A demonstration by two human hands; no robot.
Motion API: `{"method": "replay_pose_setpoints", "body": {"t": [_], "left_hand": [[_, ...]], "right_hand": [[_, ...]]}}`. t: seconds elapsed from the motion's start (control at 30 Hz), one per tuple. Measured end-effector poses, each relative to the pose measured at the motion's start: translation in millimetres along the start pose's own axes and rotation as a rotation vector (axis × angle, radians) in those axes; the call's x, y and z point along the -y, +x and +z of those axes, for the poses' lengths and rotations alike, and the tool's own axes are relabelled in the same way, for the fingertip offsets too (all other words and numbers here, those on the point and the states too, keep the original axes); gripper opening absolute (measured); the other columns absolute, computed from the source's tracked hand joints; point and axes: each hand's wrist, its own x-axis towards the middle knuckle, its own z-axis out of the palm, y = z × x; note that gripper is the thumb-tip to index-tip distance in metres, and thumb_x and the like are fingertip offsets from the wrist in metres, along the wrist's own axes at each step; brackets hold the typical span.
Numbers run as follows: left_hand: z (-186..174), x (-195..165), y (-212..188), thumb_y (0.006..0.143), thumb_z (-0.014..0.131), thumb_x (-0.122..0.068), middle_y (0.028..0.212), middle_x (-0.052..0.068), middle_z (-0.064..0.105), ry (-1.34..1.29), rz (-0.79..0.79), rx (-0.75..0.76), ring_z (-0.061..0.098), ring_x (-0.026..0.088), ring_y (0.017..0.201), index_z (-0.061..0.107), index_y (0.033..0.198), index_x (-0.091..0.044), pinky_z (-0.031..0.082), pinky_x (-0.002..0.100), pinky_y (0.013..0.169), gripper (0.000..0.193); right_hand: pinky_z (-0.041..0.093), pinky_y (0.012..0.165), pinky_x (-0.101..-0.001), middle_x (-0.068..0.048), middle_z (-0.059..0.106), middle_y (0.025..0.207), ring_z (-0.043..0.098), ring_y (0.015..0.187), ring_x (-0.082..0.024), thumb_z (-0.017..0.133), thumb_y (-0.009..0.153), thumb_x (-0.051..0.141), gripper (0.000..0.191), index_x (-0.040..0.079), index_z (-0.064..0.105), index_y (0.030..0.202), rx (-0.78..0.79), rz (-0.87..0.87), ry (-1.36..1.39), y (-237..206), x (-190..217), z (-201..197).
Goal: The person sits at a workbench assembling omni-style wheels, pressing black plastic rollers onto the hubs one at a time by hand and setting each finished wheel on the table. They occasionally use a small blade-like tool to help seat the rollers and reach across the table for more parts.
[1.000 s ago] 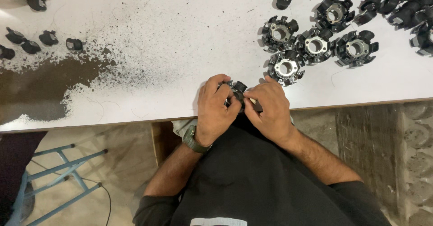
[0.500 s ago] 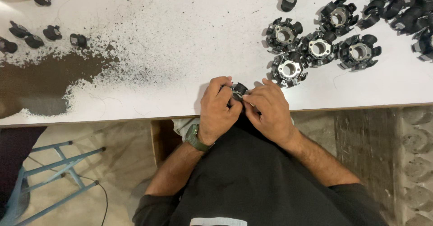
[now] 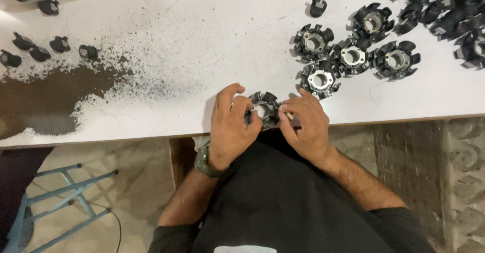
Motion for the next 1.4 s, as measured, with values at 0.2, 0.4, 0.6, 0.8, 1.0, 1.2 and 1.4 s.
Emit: {"method": "replay_pose_setpoints", "body": {"t": [0.2,0.4,0.6,0.8,1.0,1.2,1.4], "left_hand": [[4,3,16,0.079,0.081,-0.017,0.111,0.015,0.058,0.183,0.007,0.283,0.06,0.035,0.101,0.065,0.097,-0.001,0.05,0.047,0.086,0.029],[12,3,21,0.084,0.074,-0.013,0.104,0.013,0.058,0.363,0.037,0.365,0.06,0.033,0.1,0.066,0.095,-0.002,0.051,0.045,0.085,0.018],[3,4,18,0.08,0.073,-0.012,0.112,0.013,0.061,0.129,0.038,0.215,0.06,0.033,0.104,0.065,0.098,-0.002,0.05,0.046,0.086,0.022],[8,11,18,0.089,0.073,-0.008,0.127,0.009,0.064,0.073,0.092,0.159,0.061,0.03,0.117,0.069,0.103,-0.005,0.051,0.044,0.095,0.016],[3,17,23,0.084,0.071,-0.005,0.127,0.011,0.063,0.067,0.141,0.153,0.059,0.032,0.123,0.068,0.095,-0.004,0.051,0.045,0.097,0.011],[3,14,20,0.084,0.072,-0.006,0.124,0.01,0.064,-0.004,0.127,0.243,0.064,0.031,0.114,0.068,0.095,-0.004,0.053,0.043,0.092,0.012],[4,15,14,0.087,0.069,-0.005,0.122,0.008,0.067,-0.094,-0.038,0.219,0.068,0.028,0.093,0.068,0.097,-0.003,0.057,0.04,0.081,0.01]], "right_hand": [[0.055,0.107,-0.0515,-0.01,0.069,0.096,0.07,0.092,-0.031,0.073,0.089,-0.003,0.019,0.004,0.063,0.103,0.072,0.082,0.061,2,-6,9],[0.055,0.104,-0.0503,-0.012,0.067,0.095,0.068,0.091,-0.033,0.075,0.088,-0.003,0.021,0.003,0.062,0.104,0.081,0.046,0.003,4,-7,8],[0.055,0.102,-0.0493,-0.013,0.067,0.097,0.068,0.093,-0.036,0.076,0.086,-0.003,0.023,0.003,0.062,0.102,0.069,0.04,0.015,4,-9,4],[0.055,0.101,-0.0484,-0.012,0.066,0.095,0.068,0.092,-0.034,0.075,0.084,-0.003,0.023,0.003,0.062,0.102,0.086,0.06,0.013,5,-7,3],[0.055,0.09,-0.0457,-0.012,0.064,0.092,0.064,0.088,-0.034,0.077,0.084,-0.001,0.022,0.004,0.062,0.101,0.083,0.033,-0.031,7,-7,1],[0.052,0.08,-0.0435,-0.013,0.066,0.094,0.066,0.088,-0.034,0.077,0.087,-0.001,0.021,0.002,0.063,0.101,0.147,0.099,-0.033,8,-8,3],[0.055,0.102,-0.0484,-0.012,0.067,0.096,0.066,0.093,-0.035,0.075,0.086,-0.003,0.023,0.004,0.061,0.104,0.09,0.054,-0.01,5,-6,3]]}}
